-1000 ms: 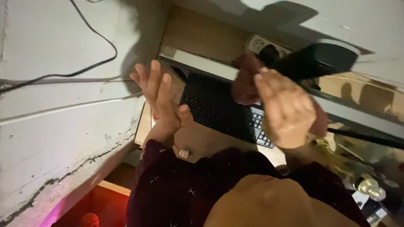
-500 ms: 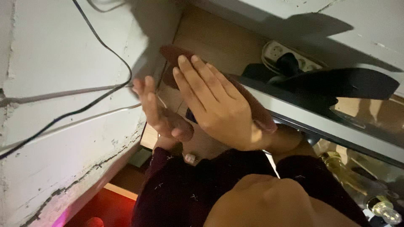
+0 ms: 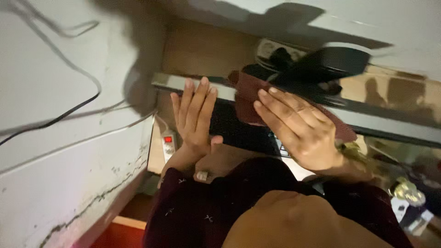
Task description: The person wipes down the desk, computer monitor, keyboard, and mouse with a cloth, then organizes various electronic items, accessories, and paperwork on the desk and inside a box.
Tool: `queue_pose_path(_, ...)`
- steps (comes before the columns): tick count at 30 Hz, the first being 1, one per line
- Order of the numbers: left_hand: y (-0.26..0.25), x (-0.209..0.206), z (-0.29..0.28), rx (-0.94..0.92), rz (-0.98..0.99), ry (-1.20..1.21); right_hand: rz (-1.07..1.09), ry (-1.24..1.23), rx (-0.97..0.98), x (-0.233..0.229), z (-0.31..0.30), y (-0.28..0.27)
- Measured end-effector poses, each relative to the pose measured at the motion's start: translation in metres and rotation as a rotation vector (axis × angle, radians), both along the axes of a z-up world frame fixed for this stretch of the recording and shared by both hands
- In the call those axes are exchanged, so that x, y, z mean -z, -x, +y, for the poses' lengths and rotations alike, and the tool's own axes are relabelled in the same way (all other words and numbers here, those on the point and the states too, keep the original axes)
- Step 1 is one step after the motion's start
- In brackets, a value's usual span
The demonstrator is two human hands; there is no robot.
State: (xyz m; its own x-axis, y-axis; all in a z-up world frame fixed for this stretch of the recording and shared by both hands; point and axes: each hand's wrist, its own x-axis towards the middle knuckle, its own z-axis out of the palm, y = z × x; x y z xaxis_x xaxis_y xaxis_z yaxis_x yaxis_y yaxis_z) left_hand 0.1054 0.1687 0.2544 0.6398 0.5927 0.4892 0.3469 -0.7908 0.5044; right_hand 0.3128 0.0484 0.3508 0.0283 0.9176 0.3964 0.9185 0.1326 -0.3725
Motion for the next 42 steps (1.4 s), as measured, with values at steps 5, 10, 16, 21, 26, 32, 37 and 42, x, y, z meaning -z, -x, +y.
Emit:
queue_pose_path(5, -0.035, -0.015, -0.021, 0.205, 0.067, -0.088, -0.069, 0.037, 0.039, 0.002, -0.054, -0.034)
queue_pose_path(10, -0.069, -0.021, -0.051, 0.365, 0.117, -0.181, -0.090, 0.111, 0.123, 0.007, -0.115, -0.065)
queue_pose_path(16, -0.096, -0.032, -0.060, 0.511, 0.146, -0.245, -0.093, 0.199, 0.206, 0.027, -0.196, -0.111)
queue_pose_path(21, -0.117, -0.063, -0.054, 0.674, 0.270, -0.216, -0.079, 0.263, 0.287, 0.019, -0.247, -0.142)
queue_pose_path(26, -0.133, -0.100, -0.024, 1.042, 0.505, 0.066, -0.146, 0.391, 0.471, 0.005, -0.277, -0.158)
queue_pose_path(32, -0.156, -0.112, 0.002, 1.183, 0.535, 0.134, -0.271, 0.638, 0.447, -0.032, -0.302, -0.186)
queue_pose_path(37, -0.163, -0.112, 0.018, 1.050, 0.379, 0.089, 0.143, 0.457, 0.227, -0.019, -0.266, -0.216)
queue_pose_path(42, -0.160, -0.108, 0.036, 0.922, 0.208, 0.146, 0.608, 0.395, 0.109, -0.032, -0.157, -0.197)
